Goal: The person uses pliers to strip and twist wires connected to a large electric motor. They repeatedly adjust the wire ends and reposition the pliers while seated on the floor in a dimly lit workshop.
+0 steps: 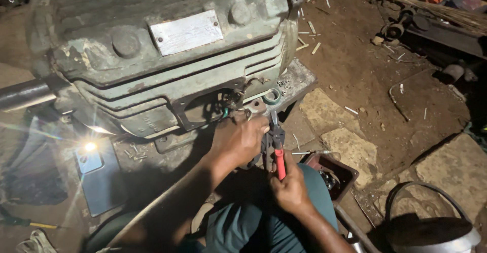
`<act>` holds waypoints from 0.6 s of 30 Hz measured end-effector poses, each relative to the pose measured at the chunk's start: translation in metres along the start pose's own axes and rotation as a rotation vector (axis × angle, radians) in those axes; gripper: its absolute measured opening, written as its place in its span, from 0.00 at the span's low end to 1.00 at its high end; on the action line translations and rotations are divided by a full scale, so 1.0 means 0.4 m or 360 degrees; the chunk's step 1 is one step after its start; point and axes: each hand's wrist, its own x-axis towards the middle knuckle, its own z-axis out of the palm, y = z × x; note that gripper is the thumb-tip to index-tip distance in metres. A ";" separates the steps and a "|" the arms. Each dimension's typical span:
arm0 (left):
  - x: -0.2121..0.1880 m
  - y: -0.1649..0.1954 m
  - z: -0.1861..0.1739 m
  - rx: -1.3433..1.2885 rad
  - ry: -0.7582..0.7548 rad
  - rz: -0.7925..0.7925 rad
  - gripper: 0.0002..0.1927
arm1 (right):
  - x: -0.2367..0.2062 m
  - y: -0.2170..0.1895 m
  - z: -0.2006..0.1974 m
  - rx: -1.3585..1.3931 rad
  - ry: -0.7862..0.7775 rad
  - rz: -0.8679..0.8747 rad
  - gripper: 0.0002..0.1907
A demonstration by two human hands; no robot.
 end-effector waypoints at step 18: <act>-0.023 0.043 -0.069 0.0638 0.0050 0.0214 0.09 | 0.372 -0.066 -0.297 -0.1156 -0.0121 -0.0036 0.32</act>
